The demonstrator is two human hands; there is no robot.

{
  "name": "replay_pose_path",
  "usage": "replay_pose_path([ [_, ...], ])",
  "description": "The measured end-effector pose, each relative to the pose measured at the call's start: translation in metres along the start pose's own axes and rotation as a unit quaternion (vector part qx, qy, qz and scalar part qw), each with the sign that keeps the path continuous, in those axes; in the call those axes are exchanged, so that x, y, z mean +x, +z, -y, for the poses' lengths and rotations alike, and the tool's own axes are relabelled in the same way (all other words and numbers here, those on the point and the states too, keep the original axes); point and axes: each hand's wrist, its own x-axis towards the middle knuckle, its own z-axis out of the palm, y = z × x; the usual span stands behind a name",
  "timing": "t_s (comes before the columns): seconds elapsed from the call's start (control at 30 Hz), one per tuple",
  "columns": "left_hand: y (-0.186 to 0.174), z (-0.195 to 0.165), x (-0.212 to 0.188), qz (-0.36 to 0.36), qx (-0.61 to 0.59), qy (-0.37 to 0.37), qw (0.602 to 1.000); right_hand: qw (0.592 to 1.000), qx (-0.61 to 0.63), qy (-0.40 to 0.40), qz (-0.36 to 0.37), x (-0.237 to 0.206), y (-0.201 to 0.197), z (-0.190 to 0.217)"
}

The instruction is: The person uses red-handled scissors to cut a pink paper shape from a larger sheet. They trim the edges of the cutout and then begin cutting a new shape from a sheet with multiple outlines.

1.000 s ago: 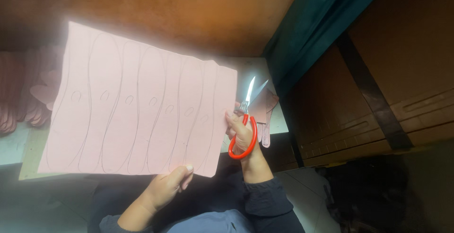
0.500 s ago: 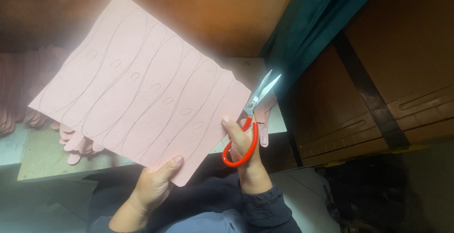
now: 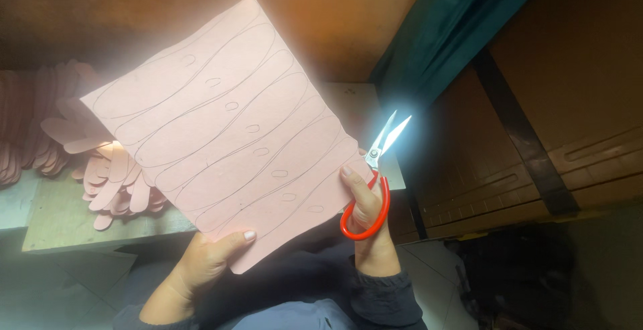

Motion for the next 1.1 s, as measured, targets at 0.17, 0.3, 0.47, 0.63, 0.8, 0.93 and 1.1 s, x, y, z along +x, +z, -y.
replay_pose_path([
  [0.17,-0.005,0.003,0.004,-0.006,0.019,0.004,1.0,0.996,-0.08,0.013,-0.025,0.003,-0.021,-0.003],
  [0.3,0.0,0.002,0.005,-0.025,0.025,0.003,0.999,0.993,-0.112,0.027,-0.035,0.004,-0.027,-0.004],
  [0.47,-0.002,0.006,-0.006,0.061,-0.19,0.033,0.979,0.998,-0.012,0.013,-0.054,-0.001,-0.008,-0.01],
  [0.63,-0.021,0.034,-0.012,0.199,-0.028,0.108,0.974,0.997,-0.004,-0.026,-0.066,-0.014,0.012,-0.018],
  [0.8,-0.002,0.058,0.007,0.025,0.13,-0.012,0.991,0.999,0.014,-0.023,-0.024,-0.03,0.034,-0.029],
  [0.93,0.016,0.039,0.008,-0.031,0.122,0.159,0.979,1.0,-0.019,-0.018,-0.004,-0.036,0.031,-0.032],
  [1.1,0.012,0.022,0.005,-0.061,0.063,0.067,0.994,0.999,-0.039,-0.026,0.013,-0.025,-0.003,-0.041],
])
